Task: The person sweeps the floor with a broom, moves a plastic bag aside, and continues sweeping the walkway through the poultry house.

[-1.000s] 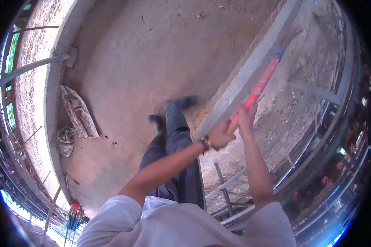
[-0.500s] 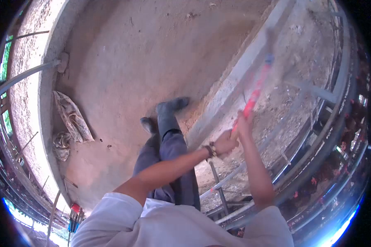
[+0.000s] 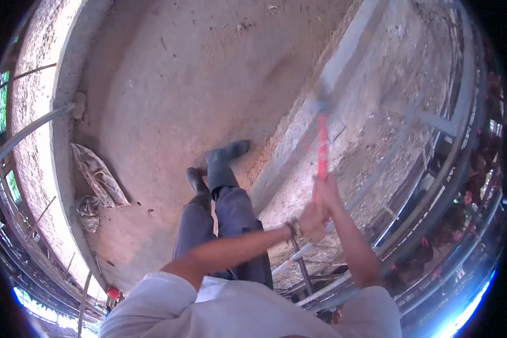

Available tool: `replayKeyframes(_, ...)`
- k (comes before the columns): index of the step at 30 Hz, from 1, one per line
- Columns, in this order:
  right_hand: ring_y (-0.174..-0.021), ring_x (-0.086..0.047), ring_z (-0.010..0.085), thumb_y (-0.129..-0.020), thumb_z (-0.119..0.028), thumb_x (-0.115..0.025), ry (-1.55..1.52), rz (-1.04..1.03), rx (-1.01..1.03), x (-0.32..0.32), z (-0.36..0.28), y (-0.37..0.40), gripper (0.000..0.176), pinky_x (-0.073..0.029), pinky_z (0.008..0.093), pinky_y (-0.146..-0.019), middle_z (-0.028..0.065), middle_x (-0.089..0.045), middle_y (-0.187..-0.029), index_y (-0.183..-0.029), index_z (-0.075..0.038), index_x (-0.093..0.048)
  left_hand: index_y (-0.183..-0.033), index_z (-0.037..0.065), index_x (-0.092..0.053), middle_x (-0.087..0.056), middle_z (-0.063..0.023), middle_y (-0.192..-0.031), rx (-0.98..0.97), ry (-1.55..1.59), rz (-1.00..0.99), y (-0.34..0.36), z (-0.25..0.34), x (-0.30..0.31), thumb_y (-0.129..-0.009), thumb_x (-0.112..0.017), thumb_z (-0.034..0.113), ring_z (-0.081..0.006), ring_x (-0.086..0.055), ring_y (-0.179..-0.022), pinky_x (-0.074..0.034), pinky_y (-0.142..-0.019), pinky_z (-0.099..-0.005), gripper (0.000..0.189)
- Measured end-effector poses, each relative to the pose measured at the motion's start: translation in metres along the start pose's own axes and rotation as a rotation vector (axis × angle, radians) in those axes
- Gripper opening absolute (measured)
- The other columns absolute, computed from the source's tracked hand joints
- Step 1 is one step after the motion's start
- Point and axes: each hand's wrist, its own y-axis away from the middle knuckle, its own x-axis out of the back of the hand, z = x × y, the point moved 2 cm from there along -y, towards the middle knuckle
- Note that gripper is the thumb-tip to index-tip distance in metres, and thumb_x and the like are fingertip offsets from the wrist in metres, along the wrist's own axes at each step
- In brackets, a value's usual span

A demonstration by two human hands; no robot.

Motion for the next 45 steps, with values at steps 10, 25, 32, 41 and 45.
replayKeyframes(10,-0.066,-0.053,0.0151,-0.081,-0.019,-0.060,-0.027,-0.368,0.420,-0.078,-0.007,0.076,0.044,-0.044,0.0288,-0.054,0.0104,-0.052,-0.084,-0.115,-0.001,-0.038,-0.123,0.003,-0.028,-0.054,-0.0107,-0.085,-0.160,0.099,0.465,0.127,0.011,-0.010,-0.083,-0.053,0.005,-0.0121,-0.058,-0.069,-0.048,-0.054,-0.0250,0.047)
replayKeyframes(25,-0.096,-0.052,0.0317,-0.083,-0.022,-0.057,-0.142,0.142,0.445,-0.148,-0.079,-0.010,0.061,-0.041,0.0399,-0.085,0.0222,-0.050,-0.106,-0.129,0.006,-0.026,-0.118,0.001,-0.035,-0.055,-0.0073,-0.067,-0.504,-0.745,0.335,0.084,0.116,0.149,-0.080,-0.052,0.008,-0.0144,-0.054,-0.046,-0.045,-0.040,-0.0307,0.043)
replayKeyframes(32,-0.050,-0.052,0.0135,-0.082,-0.023,-0.061,0.073,-0.805,0.129,-0.230,-0.114,0.080,0.044,-0.043,0.0284,-0.044,0.0046,-0.053,-0.066,-0.116,-0.001,-0.042,-0.126,0.000,-0.026,-0.058,-0.0115,-0.086,-0.589,-0.268,0.924,0.138,0.068,0.115,-0.078,-0.058,0.009,-0.0201,-0.059,-0.065,-0.050,-0.058,-0.0322,0.058)
replayKeyframes(41,-0.042,-0.048,0.0119,-0.088,-0.014,-0.050,-0.329,-0.043,0.218,-0.268,-0.179,0.007,0.018,-0.039,0.0264,-0.036,0.0041,-0.048,-0.061,-0.096,-0.003,-0.041,-0.108,-0.001,-0.044,-0.060,-0.0099,-0.063,-0.220,-0.413,0.286,0.132,0.198,0.243,-0.071,-0.056,0.008,-0.0171,-0.058,-0.047,-0.045,-0.041,-0.0314,0.041)
replayKeyframes(45,-0.044,-0.049,0.0125,-0.087,-0.015,-0.050,-0.309,-0.161,0.404,-0.276,-0.221,0.063,0.032,-0.041,0.0284,-0.038,0.0074,-0.048,-0.069,-0.112,-0.002,-0.034,-0.122,0.000,-0.035,-0.060,-0.0249,-0.078,-0.447,-0.619,0.611,0.199,0.217,0.216,-0.076,-0.054,0.014,-0.0381,-0.062,-0.074,-0.048,-0.063,-0.0432,0.051)
